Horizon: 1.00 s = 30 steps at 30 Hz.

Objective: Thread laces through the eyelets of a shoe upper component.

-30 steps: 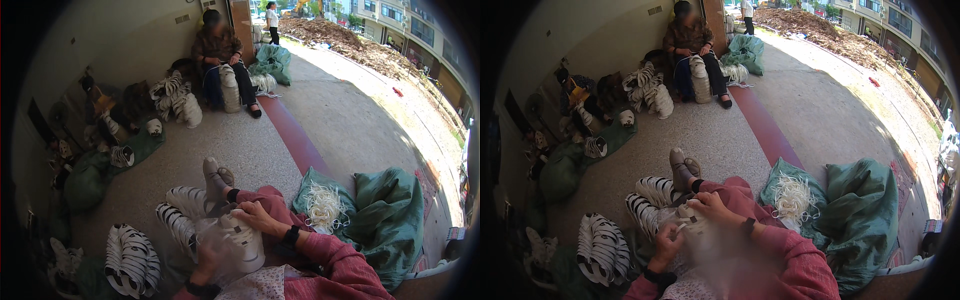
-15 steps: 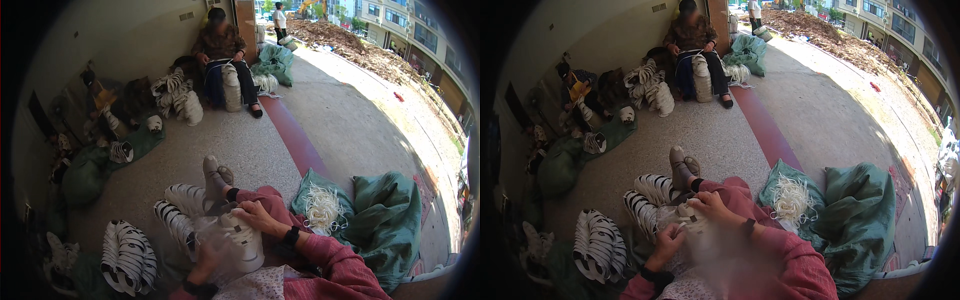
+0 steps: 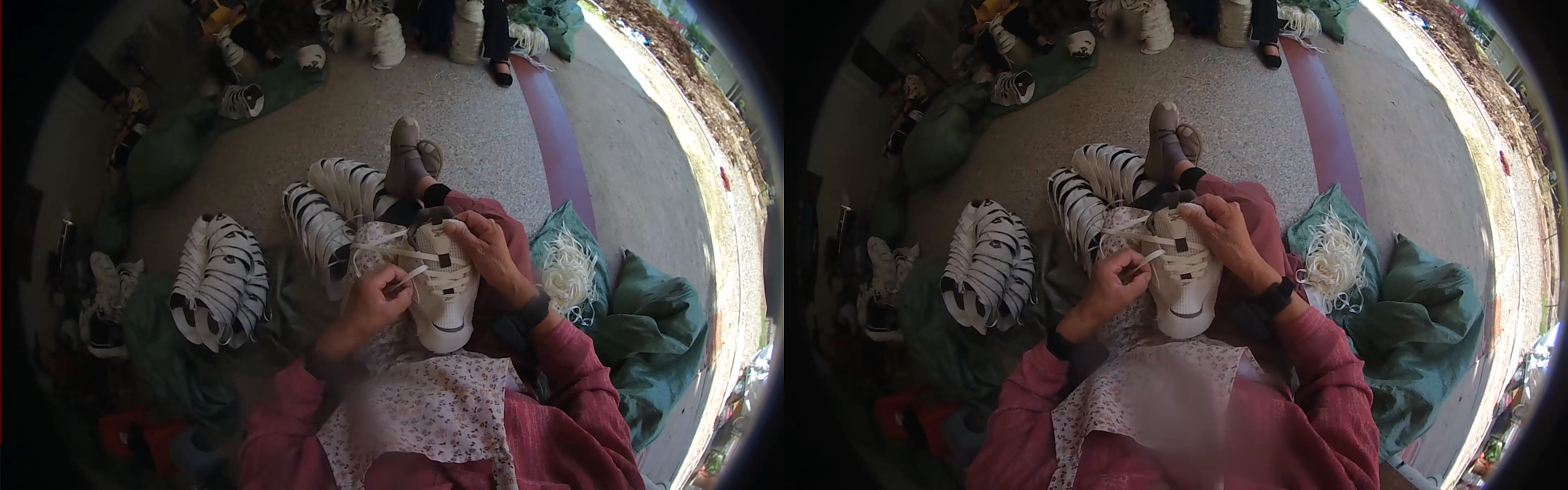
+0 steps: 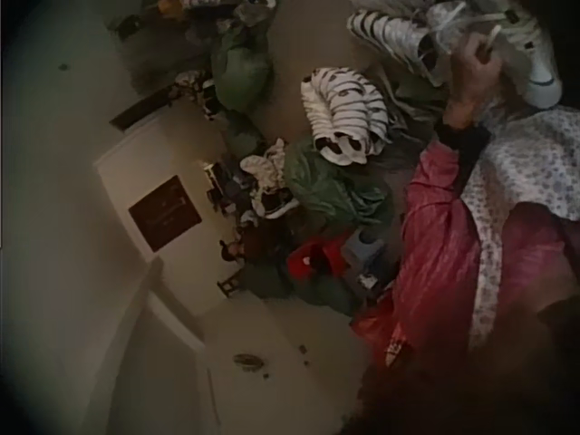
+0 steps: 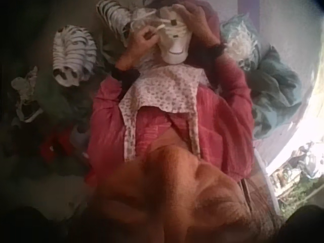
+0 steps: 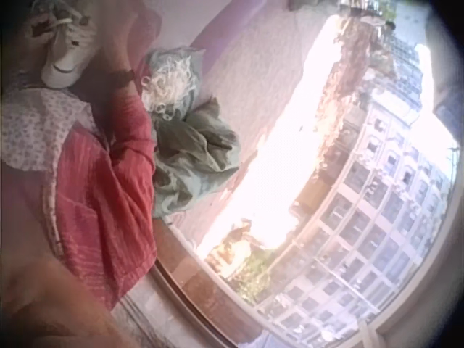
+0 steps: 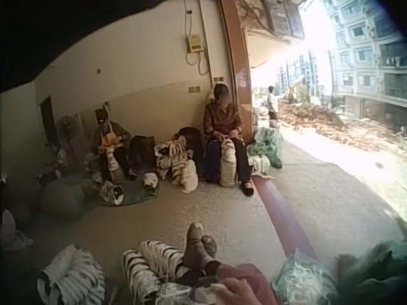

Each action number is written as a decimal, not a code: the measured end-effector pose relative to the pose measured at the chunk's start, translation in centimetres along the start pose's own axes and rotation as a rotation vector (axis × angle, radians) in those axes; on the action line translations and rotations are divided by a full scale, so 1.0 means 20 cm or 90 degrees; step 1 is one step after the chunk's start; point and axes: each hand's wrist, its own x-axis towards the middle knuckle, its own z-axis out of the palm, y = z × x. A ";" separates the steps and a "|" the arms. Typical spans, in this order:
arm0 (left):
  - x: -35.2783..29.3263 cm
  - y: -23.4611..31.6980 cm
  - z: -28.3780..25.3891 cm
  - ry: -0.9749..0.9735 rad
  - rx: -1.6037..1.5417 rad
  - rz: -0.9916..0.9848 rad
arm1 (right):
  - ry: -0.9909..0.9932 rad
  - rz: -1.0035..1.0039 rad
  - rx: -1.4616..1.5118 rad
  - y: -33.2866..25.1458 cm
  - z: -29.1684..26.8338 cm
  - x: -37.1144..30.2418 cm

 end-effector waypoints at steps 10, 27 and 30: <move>0.07 0.09 -0.01 -0.031 -0.149 -0.060 | 0.001 -0.024 -0.016 0.03 -0.01 0.01; -0.22 0.53 -0.68 0.136 -0.506 0.159 | -0.165 0.060 0.000 -0.16 -0.06 -0.04; -0.33 0.57 -0.79 0.243 -0.602 0.217 | -0.157 0.057 -0.002 -0.17 -0.05 -0.04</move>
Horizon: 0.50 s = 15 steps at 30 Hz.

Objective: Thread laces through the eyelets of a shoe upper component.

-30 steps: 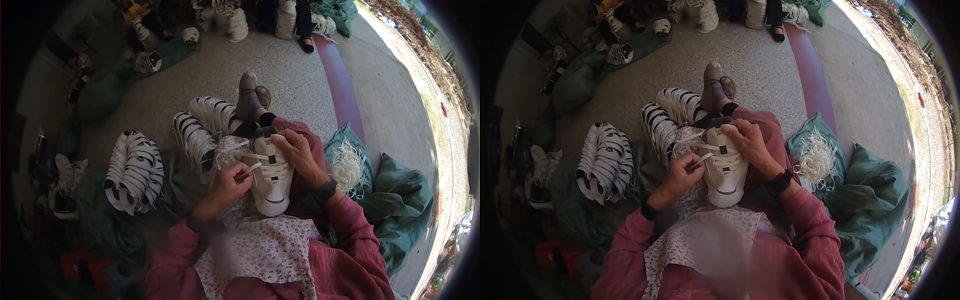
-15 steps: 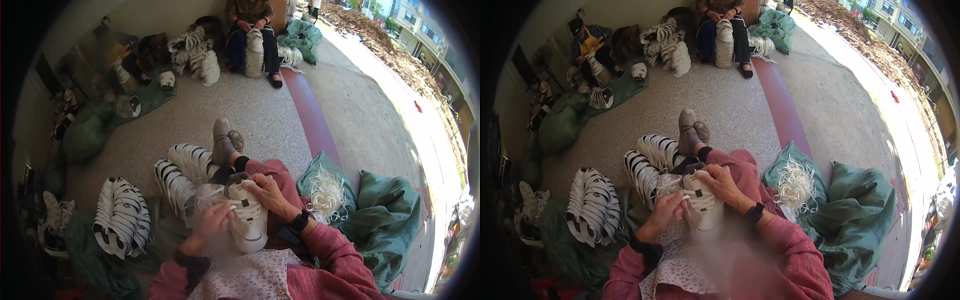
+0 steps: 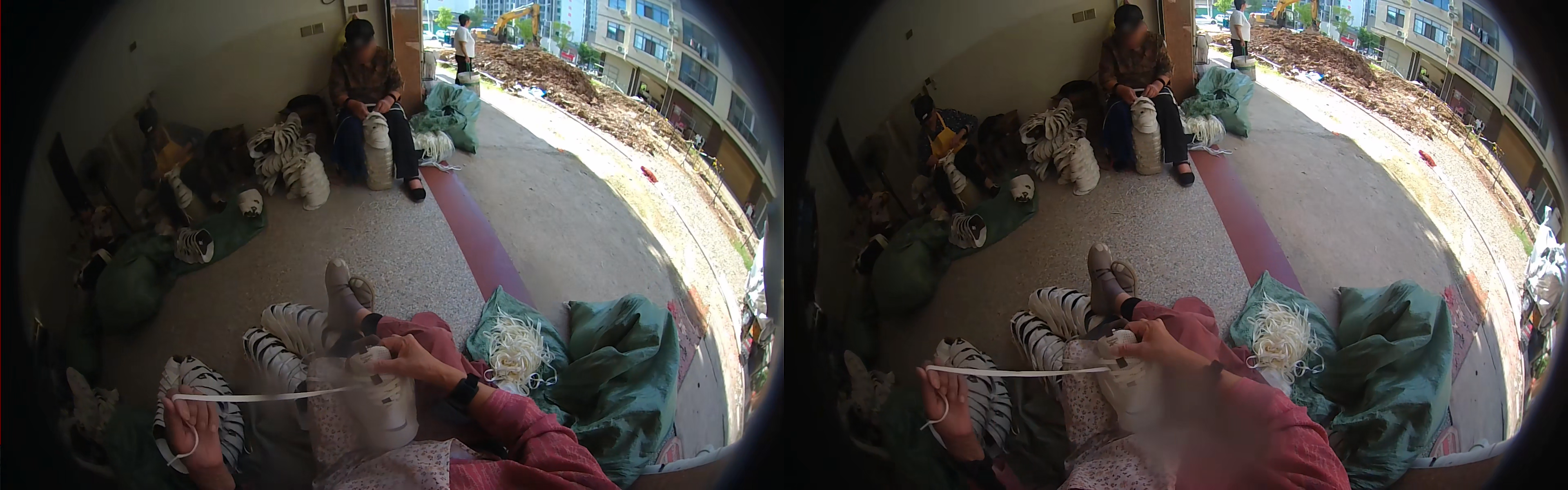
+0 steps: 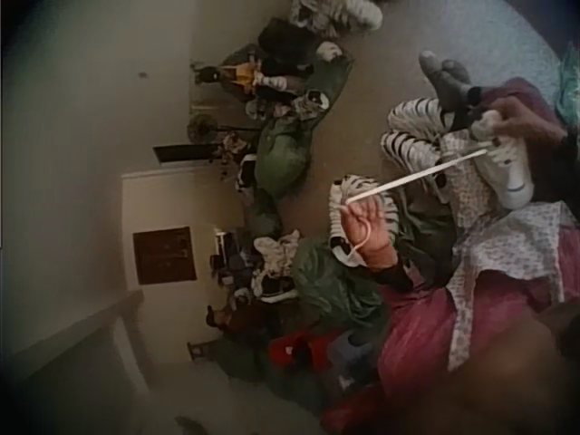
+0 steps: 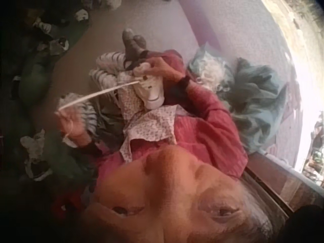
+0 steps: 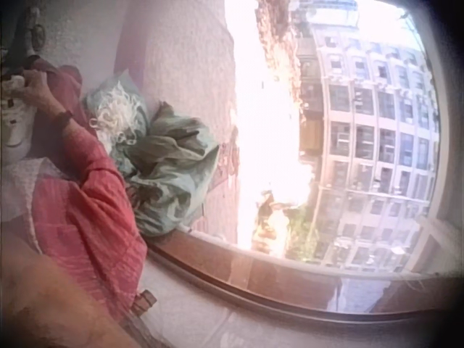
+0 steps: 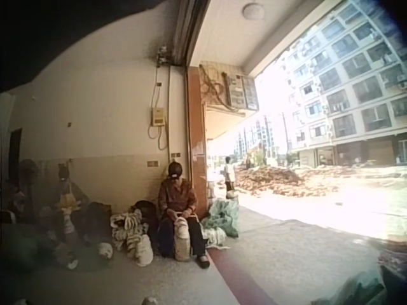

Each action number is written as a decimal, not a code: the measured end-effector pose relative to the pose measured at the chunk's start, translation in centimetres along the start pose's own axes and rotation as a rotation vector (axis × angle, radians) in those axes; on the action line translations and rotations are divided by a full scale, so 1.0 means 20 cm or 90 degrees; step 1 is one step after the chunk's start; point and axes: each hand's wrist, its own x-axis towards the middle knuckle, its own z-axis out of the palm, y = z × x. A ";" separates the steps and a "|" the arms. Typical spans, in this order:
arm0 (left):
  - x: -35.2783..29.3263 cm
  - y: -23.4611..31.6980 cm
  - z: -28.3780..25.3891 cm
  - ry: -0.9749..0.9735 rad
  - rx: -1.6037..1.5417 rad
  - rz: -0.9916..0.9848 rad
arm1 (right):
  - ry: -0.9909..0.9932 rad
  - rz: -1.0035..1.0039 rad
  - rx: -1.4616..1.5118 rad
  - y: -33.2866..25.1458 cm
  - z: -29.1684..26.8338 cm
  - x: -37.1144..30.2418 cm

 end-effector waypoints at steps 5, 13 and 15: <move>-0.05 0.18 0.24 0.384 -0.062 0.163 | 0.013 0.032 -0.035 0.00 -0.01 0.01; -0.14 0.37 -0.15 -0.262 -0.298 0.165 | 0.000 0.030 -0.019 -0.02 -0.02 0.00; -0.13 0.38 -0.07 -0.262 -0.306 0.200 | -0.002 0.036 -0.012 -0.03 -0.01 0.00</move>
